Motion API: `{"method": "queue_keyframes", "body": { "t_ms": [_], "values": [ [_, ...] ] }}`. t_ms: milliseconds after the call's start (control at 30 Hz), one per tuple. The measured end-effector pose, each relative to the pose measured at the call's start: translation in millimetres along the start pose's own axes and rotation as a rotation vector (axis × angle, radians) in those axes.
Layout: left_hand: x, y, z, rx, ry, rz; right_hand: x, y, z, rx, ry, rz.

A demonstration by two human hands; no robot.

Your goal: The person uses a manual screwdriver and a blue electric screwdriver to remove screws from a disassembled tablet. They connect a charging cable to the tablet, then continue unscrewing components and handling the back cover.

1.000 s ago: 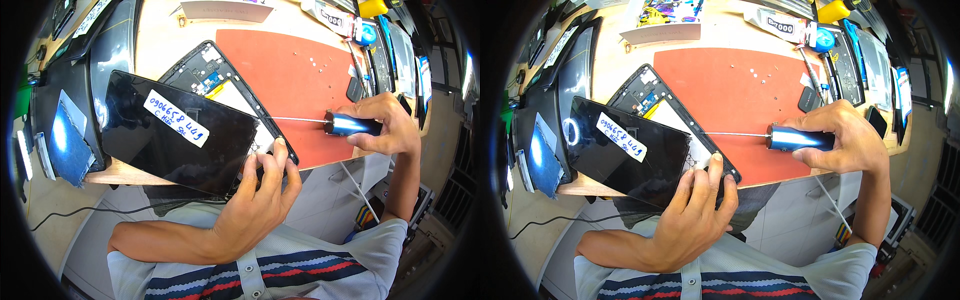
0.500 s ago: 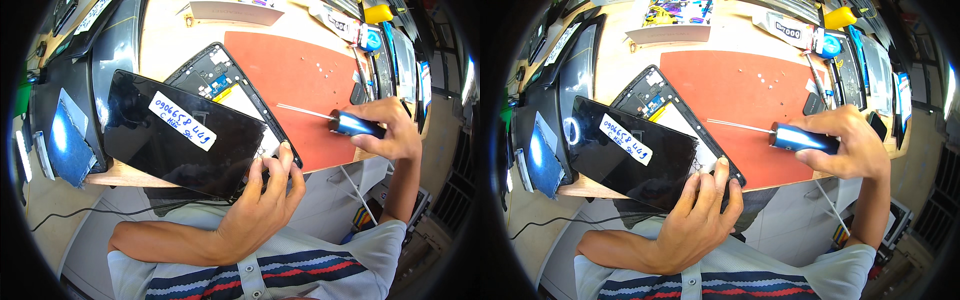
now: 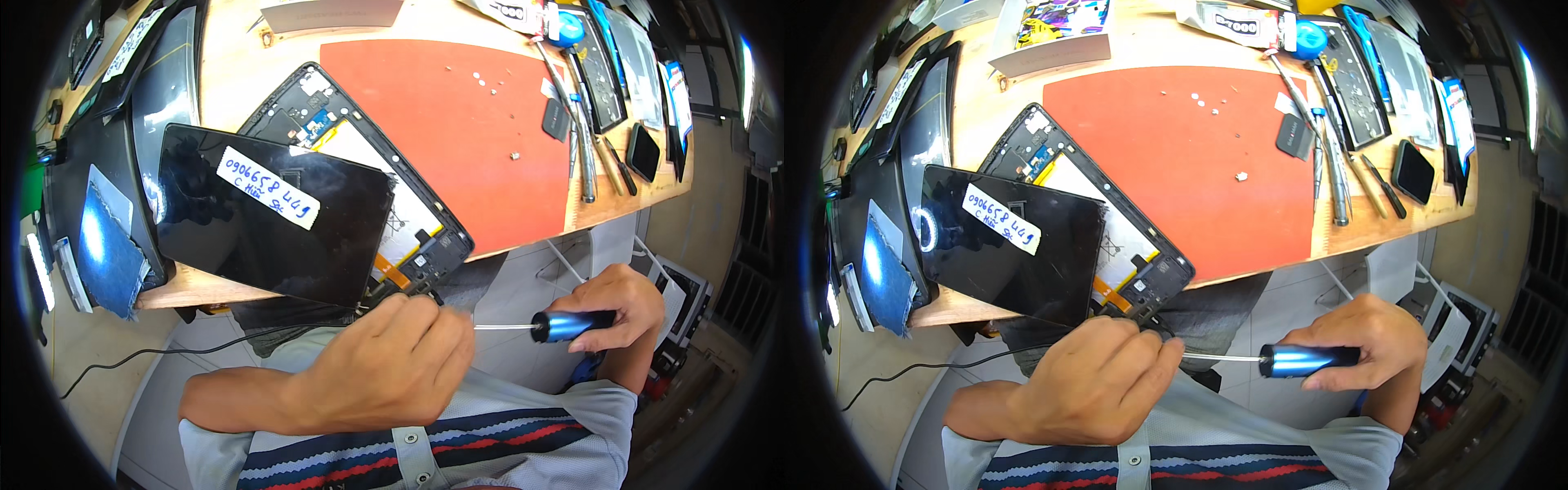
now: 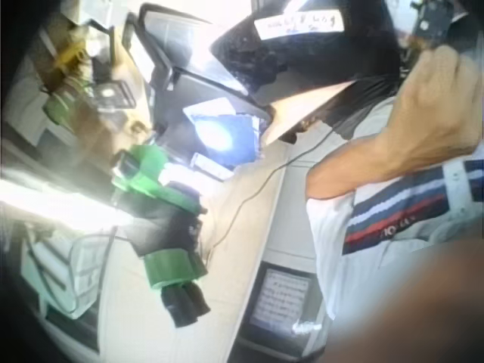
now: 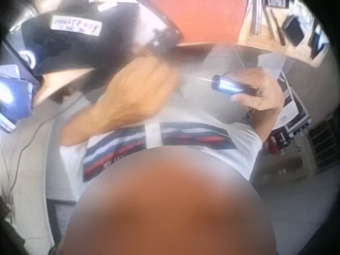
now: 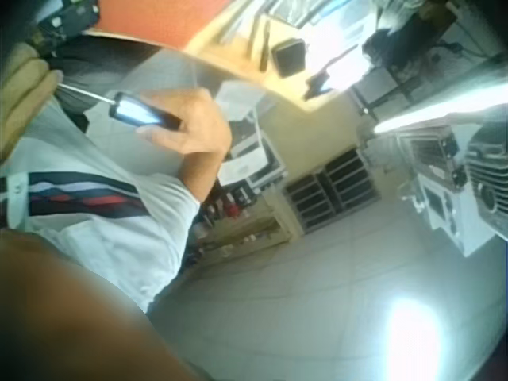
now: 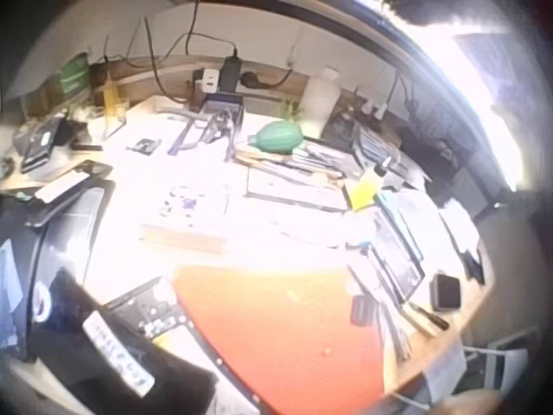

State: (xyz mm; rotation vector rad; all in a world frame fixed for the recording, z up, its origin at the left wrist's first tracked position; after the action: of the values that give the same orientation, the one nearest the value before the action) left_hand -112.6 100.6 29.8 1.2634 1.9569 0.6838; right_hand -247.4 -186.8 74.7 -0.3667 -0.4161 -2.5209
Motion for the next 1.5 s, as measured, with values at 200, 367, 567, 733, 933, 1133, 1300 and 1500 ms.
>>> {"method": "queue_keyframes", "body": {
  "t_ms": [200,367,567,733,933,1133,1300,1500],
  "values": [
    [11.1,12.6,-8.3,0.166,-0.116,0.232,-3.7,-17.1,6.9,-0.048,0.09,0.137],
    [14.5,17.2,-13.9,0.176,-0.193,0.356,-6.9,-29.4,7.5,-0.064,0.135,0.134],
    [18.3,21.1,-11.1,0.365,-0.173,0.461,0.7,-30.7,7.1,-0.138,0.143,0.232],
    [18.4,46.8,11.1,0.292,-0.029,0.393,16.9,7.6,13.7,-0.101,0.207,-0.178],
    [-3.6,-5.3,3.8,-0.144,0.123,0.007,-2.1,-13.4,2.5,-0.222,-0.402,-0.554],
    [-5.7,-18.2,16.9,-0.204,0.239,0.02,-37.1,-62.8,-3.3,-0.371,-0.332,-0.536],
    [-12.2,-18.8,17.4,-0.277,0.205,0.021,-39.6,-92.1,-12.2,-0.425,-0.268,-0.584],
    [-14.3,-20.3,16.0,-0.339,0.2,0.035,-47.2,-102.1,-15.6,-0.419,-0.259,-0.606]
  ]
}}
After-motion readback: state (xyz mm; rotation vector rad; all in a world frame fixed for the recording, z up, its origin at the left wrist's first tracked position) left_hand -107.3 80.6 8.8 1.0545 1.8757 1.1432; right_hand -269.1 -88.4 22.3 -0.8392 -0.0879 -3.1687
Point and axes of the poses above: each hand's wrist, its own x-axis away from the middle knuckle, its own y-axis out of the back of the hand, z = x × y, the point moved 2 cm from there along -x, towards the middle knuckle, and after that the axes turned 8 degrees about y, right-handed, at the moved point
